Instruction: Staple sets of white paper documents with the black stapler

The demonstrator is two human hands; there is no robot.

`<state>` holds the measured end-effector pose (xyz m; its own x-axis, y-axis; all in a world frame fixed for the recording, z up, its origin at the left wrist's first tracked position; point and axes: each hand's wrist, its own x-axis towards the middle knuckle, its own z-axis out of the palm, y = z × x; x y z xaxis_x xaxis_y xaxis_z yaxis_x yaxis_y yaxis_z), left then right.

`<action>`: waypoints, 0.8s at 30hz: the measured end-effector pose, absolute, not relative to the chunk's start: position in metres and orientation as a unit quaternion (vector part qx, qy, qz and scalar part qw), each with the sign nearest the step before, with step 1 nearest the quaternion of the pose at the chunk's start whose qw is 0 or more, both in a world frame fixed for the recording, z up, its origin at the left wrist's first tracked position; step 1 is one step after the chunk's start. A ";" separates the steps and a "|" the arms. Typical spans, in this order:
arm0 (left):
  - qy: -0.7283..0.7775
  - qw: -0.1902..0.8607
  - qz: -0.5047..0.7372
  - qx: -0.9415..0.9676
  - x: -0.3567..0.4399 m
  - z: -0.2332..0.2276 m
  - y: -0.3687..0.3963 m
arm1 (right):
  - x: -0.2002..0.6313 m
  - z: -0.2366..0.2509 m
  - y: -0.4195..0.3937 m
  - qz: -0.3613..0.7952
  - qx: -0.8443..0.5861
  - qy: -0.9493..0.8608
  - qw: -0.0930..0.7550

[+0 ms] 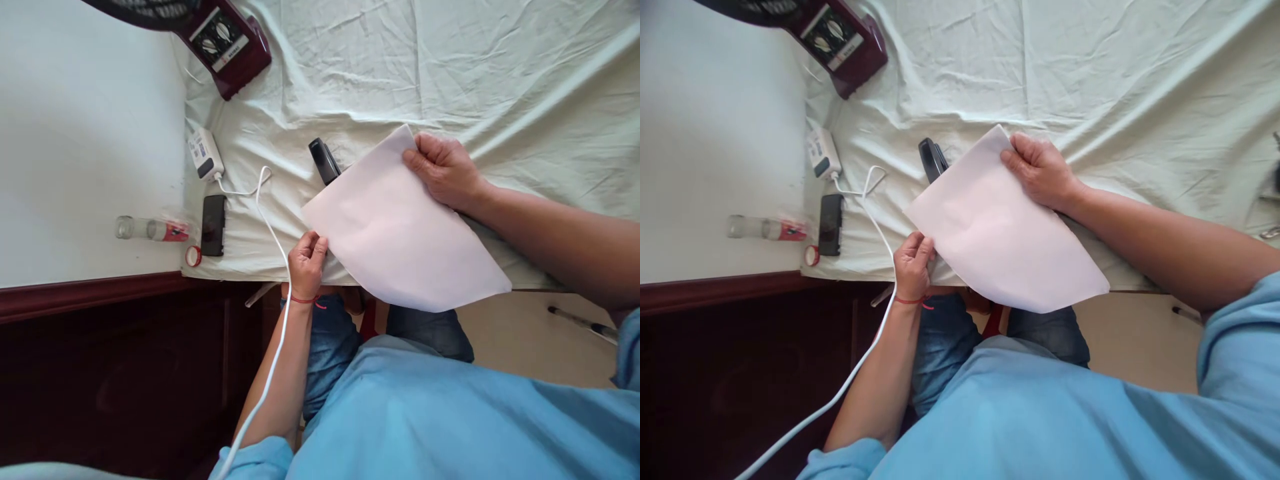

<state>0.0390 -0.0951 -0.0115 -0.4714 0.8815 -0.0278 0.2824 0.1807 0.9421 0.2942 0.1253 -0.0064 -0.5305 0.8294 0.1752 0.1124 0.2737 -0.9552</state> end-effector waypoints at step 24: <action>0.747 0.210 0.541 0.324 0.064 -0.031 -0.101 | 0.295 0.000 0.121 0.592 -0.291 -0.717 0.225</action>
